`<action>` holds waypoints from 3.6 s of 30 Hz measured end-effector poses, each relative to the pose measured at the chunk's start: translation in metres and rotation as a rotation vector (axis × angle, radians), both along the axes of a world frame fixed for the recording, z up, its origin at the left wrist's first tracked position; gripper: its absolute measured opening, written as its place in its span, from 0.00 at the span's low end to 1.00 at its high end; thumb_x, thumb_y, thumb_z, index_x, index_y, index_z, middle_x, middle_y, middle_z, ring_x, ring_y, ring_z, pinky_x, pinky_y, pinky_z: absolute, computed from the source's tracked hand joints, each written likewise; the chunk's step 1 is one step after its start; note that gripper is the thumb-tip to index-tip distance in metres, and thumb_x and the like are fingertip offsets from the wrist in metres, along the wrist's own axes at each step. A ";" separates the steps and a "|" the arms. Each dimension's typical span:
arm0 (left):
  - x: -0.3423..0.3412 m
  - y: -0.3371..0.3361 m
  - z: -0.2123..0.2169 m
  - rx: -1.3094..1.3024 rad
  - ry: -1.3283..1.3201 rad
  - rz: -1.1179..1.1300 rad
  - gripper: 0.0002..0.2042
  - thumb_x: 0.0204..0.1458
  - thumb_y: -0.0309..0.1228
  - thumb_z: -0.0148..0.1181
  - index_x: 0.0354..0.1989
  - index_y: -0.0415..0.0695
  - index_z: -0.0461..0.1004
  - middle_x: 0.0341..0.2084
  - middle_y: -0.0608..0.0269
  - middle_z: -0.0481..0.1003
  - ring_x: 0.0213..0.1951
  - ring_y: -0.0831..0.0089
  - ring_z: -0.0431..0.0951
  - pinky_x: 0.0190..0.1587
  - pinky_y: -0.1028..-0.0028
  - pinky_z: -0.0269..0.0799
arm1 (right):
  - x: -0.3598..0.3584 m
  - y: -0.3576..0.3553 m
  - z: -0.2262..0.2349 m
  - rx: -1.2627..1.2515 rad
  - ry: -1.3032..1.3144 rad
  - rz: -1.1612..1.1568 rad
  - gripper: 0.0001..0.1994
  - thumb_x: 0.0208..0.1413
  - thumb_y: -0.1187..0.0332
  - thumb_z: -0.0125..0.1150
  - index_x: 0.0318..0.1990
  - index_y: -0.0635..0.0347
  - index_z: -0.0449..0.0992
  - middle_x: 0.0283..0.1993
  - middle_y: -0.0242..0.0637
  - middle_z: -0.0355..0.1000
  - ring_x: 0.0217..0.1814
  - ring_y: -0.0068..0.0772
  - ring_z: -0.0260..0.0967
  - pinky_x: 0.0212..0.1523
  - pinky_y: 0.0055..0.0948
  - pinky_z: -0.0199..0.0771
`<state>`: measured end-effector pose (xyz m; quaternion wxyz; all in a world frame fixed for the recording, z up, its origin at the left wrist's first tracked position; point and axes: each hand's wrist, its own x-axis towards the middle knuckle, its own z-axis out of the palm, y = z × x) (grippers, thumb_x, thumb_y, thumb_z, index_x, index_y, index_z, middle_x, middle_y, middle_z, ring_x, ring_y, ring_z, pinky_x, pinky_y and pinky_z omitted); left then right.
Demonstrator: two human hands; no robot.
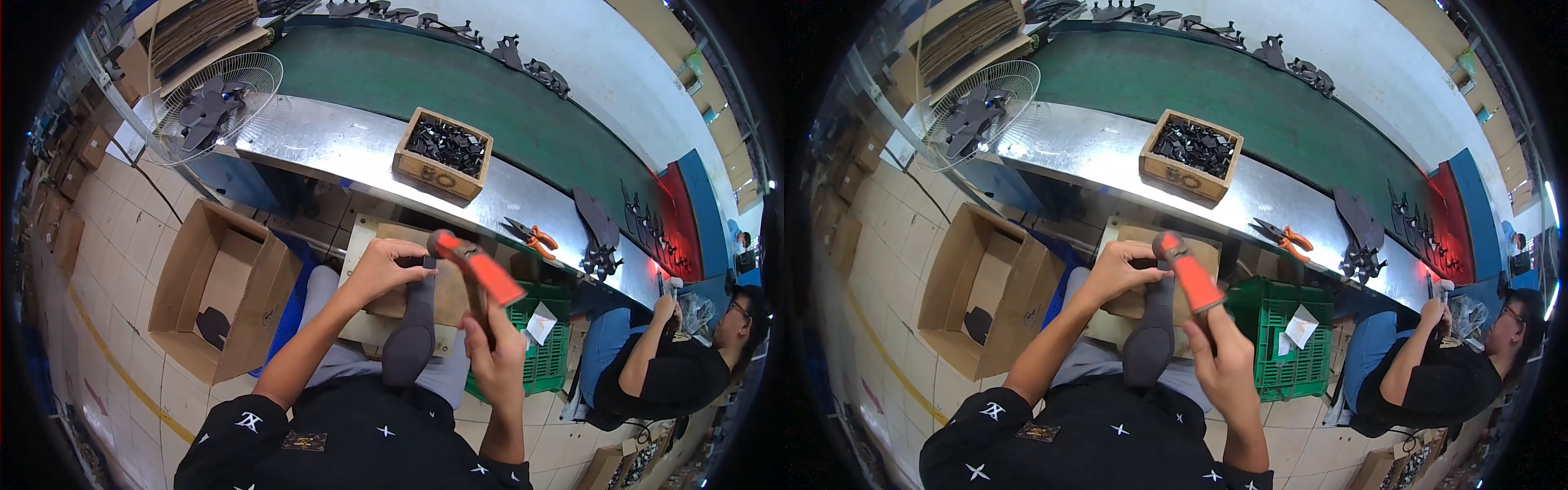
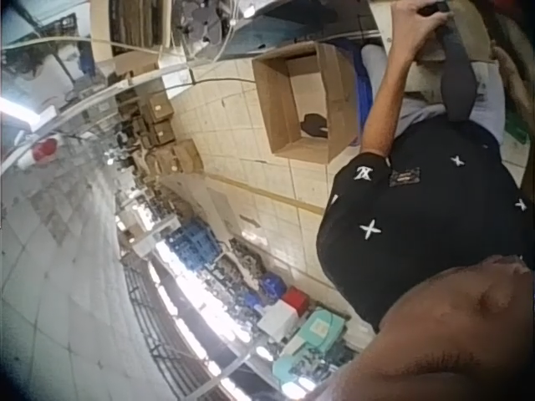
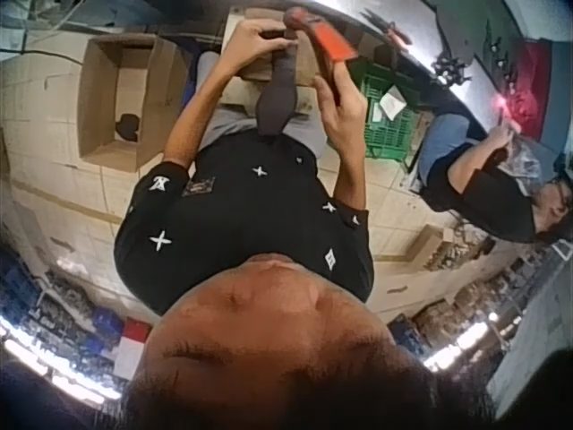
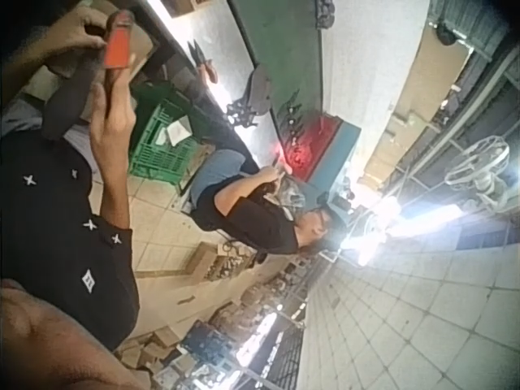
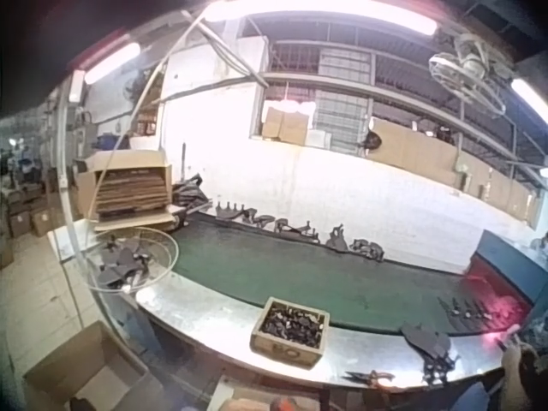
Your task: Sorting shoe components and using a hammer to assemble them at a factory workbench.
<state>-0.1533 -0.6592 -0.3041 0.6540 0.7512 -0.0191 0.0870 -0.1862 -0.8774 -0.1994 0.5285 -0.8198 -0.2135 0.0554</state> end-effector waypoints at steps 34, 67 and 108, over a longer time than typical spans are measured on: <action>-0.086 -0.020 0.059 0.105 -0.091 -0.511 0.14 0.57 0.36 0.57 0.29 0.37 0.68 0.22 0.50 0.67 0.30 0.52 0.73 0.32 0.64 0.67 | 0.047 -0.001 -0.029 -0.524 -0.531 0.173 0.26 0.56 0.69 0.60 0.62 0.60 0.64 0.47 0.45 0.71 0.36 0.49 0.72 0.30 0.38 0.73; -0.111 -0.040 0.084 -0.582 0.598 -0.401 0.18 0.62 0.39 0.44 0.38 0.37 0.76 0.39 0.57 0.76 0.46 0.69 0.73 0.54 0.70 0.64 | -0.007 -0.007 -0.054 0.534 0.769 0.436 0.25 0.65 0.50 0.47 0.56 0.63 0.70 0.48 0.34 0.72 0.48 0.25 0.71 0.50 0.27 0.71; -0.012 0.097 0.047 1.053 -0.157 0.693 0.22 0.52 0.29 0.56 0.57 0.39 0.67 0.71 0.51 0.43 0.70 0.47 0.42 0.68 0.53 0.40 | 0.350 -0.256 -0.046 -1.576 -0.316 -0.145 0.17 0.53 0.53 0.60 0.42 0.54 0.81 0.49 0.39 0.75 0.51 0.41 0.73 0.54 0.44 0.63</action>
